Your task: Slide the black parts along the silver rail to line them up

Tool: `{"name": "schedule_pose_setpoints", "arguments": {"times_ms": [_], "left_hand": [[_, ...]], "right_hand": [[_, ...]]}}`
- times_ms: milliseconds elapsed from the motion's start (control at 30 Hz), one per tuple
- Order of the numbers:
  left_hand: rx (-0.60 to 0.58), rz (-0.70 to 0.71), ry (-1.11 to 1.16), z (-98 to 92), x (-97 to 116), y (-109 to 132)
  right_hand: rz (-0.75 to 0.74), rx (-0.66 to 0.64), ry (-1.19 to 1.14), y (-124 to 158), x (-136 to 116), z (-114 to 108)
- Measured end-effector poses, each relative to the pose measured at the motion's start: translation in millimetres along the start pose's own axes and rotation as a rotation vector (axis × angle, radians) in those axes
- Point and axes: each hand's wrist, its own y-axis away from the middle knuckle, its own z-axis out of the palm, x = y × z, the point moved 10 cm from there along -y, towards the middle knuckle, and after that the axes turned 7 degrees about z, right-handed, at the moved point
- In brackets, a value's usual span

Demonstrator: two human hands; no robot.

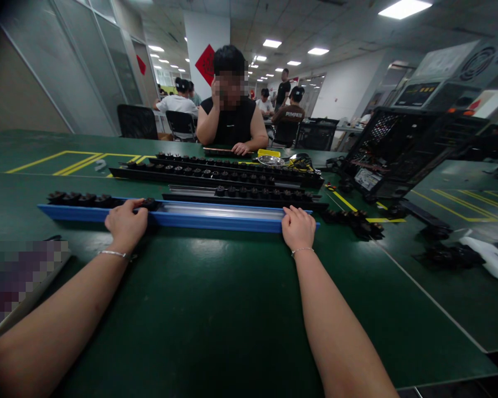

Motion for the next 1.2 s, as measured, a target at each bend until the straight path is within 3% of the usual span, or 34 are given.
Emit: {"name": "schedule_pose_setpoints", "arguments": {"times_ms": [1200], "left_hand": [[-0.079, 0.079, 0.001, 7.7, 13, 3]], "right_hand": [[0.013, 0.01, -0.023, 0, 1, -1]]}}
